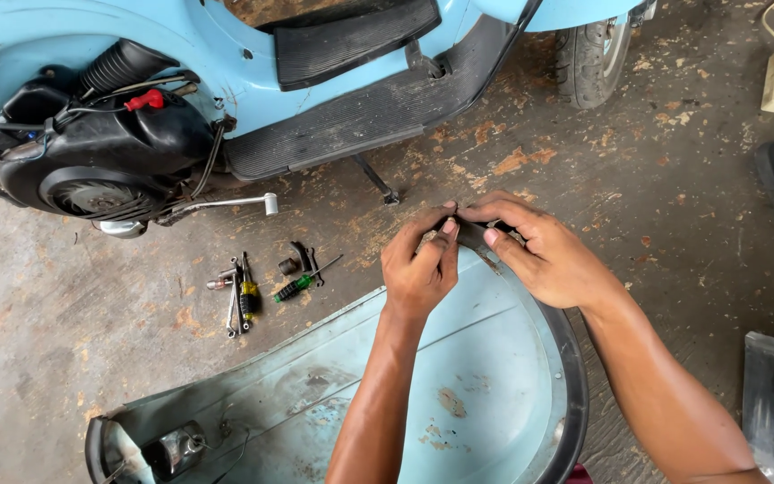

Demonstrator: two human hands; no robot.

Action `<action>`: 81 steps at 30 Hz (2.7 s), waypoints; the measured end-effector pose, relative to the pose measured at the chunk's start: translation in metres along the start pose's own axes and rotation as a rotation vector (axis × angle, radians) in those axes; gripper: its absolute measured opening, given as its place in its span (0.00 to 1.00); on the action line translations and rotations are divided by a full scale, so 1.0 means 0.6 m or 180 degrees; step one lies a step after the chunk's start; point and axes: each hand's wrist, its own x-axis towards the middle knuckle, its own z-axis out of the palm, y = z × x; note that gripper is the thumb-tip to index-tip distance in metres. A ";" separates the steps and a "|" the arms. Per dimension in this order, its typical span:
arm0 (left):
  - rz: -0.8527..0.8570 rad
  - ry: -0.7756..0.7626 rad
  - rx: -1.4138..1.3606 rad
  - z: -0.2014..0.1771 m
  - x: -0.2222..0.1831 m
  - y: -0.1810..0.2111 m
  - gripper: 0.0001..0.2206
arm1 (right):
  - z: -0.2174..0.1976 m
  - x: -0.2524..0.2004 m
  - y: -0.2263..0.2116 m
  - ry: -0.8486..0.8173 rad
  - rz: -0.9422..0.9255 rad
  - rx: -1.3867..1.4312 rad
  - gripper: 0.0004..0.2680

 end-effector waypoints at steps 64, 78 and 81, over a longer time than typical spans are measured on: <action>-0.5343 0.1169 -0.2301 0.015 -0.038 0.011 0.23 | 0.023 0.047 0.045 -0.0049 0.0209 -0.0303 0.13; -0.4944 0.0959 -0.2130 0.024 -0.042 0.027 0.18 | 0.004 0.080 0.026 0.0035 -0.0448 -0.1344 0.08; -0.4863 0.1012 -0.2139 0.034 -0.048 0.022 0.17 | 0.010 0.084 0.017 -0.0008 -0.0425 -0.1718 0.07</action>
